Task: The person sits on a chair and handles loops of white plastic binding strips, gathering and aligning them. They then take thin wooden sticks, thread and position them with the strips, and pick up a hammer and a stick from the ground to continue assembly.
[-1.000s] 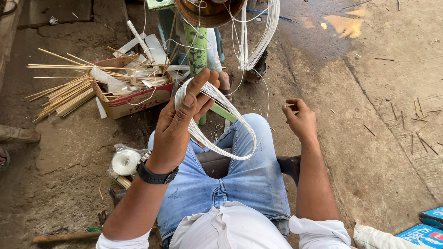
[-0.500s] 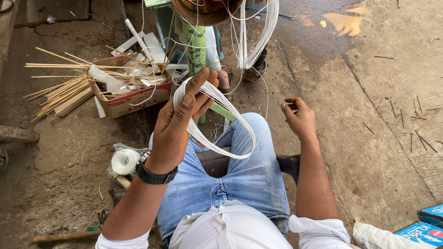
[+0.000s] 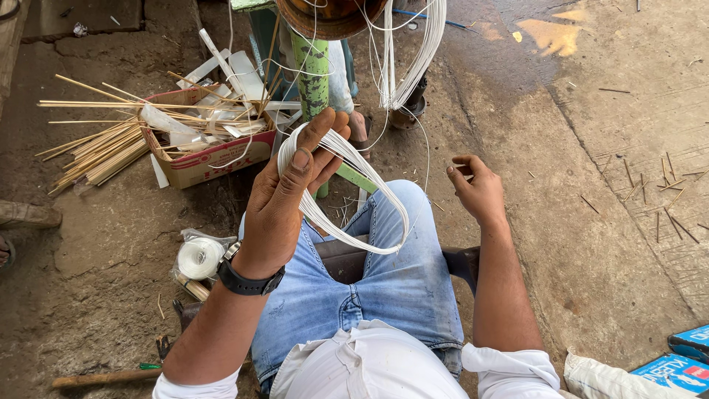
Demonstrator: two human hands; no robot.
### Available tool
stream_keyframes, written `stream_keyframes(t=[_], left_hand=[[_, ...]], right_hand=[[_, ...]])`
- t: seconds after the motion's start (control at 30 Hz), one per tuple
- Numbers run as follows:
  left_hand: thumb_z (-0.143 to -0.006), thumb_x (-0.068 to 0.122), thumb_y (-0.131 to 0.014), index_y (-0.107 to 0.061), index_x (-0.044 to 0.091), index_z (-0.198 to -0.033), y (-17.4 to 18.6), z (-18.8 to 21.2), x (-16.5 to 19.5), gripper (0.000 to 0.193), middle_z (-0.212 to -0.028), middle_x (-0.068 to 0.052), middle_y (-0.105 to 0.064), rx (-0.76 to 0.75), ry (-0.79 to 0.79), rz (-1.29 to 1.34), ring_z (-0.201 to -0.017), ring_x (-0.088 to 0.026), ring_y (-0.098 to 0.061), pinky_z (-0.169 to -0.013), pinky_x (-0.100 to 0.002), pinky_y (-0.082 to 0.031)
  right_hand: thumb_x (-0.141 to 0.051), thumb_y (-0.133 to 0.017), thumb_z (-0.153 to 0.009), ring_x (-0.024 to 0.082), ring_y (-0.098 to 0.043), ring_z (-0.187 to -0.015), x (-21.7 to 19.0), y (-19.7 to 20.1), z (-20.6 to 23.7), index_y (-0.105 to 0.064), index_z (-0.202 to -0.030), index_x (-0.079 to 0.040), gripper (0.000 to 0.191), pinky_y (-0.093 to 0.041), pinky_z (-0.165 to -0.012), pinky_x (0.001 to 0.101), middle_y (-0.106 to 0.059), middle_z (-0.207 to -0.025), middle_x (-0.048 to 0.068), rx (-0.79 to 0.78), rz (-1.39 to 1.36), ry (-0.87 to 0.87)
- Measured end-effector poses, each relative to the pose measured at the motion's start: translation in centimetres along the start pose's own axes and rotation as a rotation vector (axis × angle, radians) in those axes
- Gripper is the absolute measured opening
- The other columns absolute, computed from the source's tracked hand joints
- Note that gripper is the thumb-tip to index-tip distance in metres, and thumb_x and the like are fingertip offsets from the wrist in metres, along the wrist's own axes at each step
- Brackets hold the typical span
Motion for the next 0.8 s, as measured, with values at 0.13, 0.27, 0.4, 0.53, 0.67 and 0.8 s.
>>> stream_keyframes(t=[0.13,0.27,0.4,0.53,0.67,0.8], left_hand=[[-0.115,0.043,-0.046,-0.04,0.007,-0.161,0.08,-0.03,0.15,0.059,-0.164,-0.017,-0.047,-0.002,-0.011,0.008,-0.156,-0.032,-0.044,-0.133,-0.051,-0.035],[-0.115,0.043,-0.047,-0.04,0.006,-0.161,0.11,0.1,0.32,0.06,-0.164,-0.018,-0.047,-0.001,-0.007,0.017,-0.156,-0.033,-0.044,-0.133,-0.051,-0.035],[-0.114,0.043,-0.047,-0.04,0.005,-0.16,0.06,0.08,0.3,0.06,-0.164,-0.018,-0.047,0.009,0.002,0.012,-0.155,-0.033,-0.044,-0.133,-0.051,-0.034],[-0.114,0.044,-0.047,-0.04,0.005,-0.16,-0.04,-0.01,0.29,0.06,-0.164,-0.018,-0.046,0.001,-0.005,0.01,-0.156,-0.033,-0.044,-0.133,-0.051,-0.034],[-0.114,0.044,-0.047,-0.039,0.005,-0.16,-0.16,-0.04,0.17,0.061,-0.163,-0.019,-0.047,-0.002,0.003,0.007,-0.156,-0.033,-0.044,-0.133,-0.05,-0.034],[-0.114,0.045,-0.046,-0.039,0.005,-0.161,-0.28,0.07,0.19,0.062,-0.163,-0.019,-0.047,-0.01,0.009,-0.002,-0.156,-0.033,-0.044,-0.133,-0.05,-0.035]], right_hand=[[-0.034,-0.068,-0.098,0.016,-0.073,-0.077,-0.16,-0.05,0.01,-0.067,-0.128,-0.012,0.037,-0.061,-0.072,0.0359,-0.076,-0.107,0.007,-0.003,0.01,-0.005],[-0.035,-0.068,-0.098,0.017,-0.073,-0.078,-0.36,-0.05,0.1,-0.068,-0.128,-0.012,0.037,-0.06,-0.074,0.0363,-0.076,-0.108,0.008,-0.005,0.025,0.003],[-0.034,-0.068,-0.098,0.017,-0.073,-0.079,-0.46,0.09,0.21,-0.068,-0.127,-0.012,0.037,-0.059,-0.075,0.0373,-0.076,-0.11,0.008,-0.004,0.029,0.007],[-0.033,-0.068,-0.098,0.017,-0.073,-0.08,-0.59,0.2,0.25,-0.067,-0.128,-0.012,0.037,-0.06,-0.076,0.0362,-0.076,-0.11,0.008,-0.004,0.021,0.016],[-0.033,-0.067,-0.097,0.018,-0.073,-0.079,-0.5,0.19,0.19,-0.067,-0.128,-0.013,0.037,-0.06,-0.076,0.0363,-0.076,-0.111,0.007,-0.017,0.014,-0.005],[-0.032,-0.068,-0.097,0.018,-0.073,-0.084,-0.54,0.22,0.11,-0.068,-0.127,-0.012,0.036,-0.059,-0.078,0.0372,-0.076,-0.112,0.008,0.003,0.041,0.048]])
Point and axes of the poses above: each hand's wrist, its own z-axis away from the middle knuckle, its own y-axis out of the back of the hand, x = y × z, the point moved 4 cm from there along -z, towards the middle knuckle
